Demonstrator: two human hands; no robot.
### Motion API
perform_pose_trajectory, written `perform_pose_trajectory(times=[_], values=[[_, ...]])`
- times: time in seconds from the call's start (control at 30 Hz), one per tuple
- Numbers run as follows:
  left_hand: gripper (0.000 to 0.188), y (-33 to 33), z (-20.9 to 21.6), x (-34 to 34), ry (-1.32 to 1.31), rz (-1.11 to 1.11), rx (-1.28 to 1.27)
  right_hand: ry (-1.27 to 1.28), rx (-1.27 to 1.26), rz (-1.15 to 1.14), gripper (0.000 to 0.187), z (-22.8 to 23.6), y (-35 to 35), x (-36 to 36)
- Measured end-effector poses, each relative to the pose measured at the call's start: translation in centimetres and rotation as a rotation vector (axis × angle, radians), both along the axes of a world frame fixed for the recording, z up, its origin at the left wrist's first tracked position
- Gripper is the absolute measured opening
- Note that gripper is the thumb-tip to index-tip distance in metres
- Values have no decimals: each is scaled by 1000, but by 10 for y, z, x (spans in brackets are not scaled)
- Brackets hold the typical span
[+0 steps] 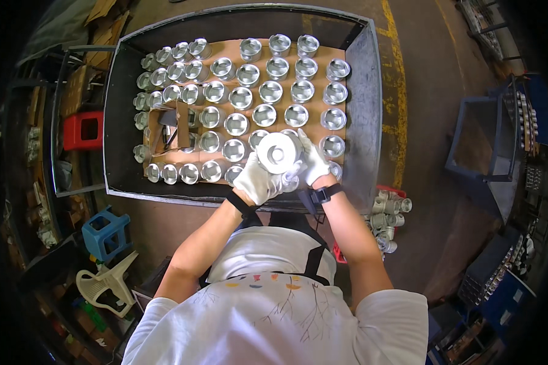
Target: Inspecting and moving metal pistons between containers in a warehouse environment.
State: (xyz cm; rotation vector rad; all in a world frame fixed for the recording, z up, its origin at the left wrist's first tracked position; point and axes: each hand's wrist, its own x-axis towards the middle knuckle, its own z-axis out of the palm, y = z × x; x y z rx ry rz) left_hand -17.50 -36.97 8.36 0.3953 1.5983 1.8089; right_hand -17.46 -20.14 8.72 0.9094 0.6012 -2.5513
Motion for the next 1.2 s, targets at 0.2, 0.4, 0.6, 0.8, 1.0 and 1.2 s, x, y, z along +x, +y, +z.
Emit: perform_pose_trajectory(times=[0.2, 0.4, 0.6, 0.8, 1.0, 1.2], values=[[39, 11, -12, 10, -149, 102, 312, 206, -133, 139, 33, -38, -5, 8], [39, 5, 8, 5, -390, 51, 311, 809, 1294, 847, 32, -27, -3, 11], [40, 8, 23, 0, -375, -53, 254, 281, -239, 140, 33, -54, 1, 7], [41, 6, 21, 1, -935, 16, 696, 854, 1201, 721, 36, -8, -1, 12], [48, 14, 76, -17, -1494, 302, 681, 391, 335, 291, 36, -7, -3, 15], [54, -1, 13, -11, -1764, 189, 1098, 61, -97, 5, 38, -5, 0, -1]])
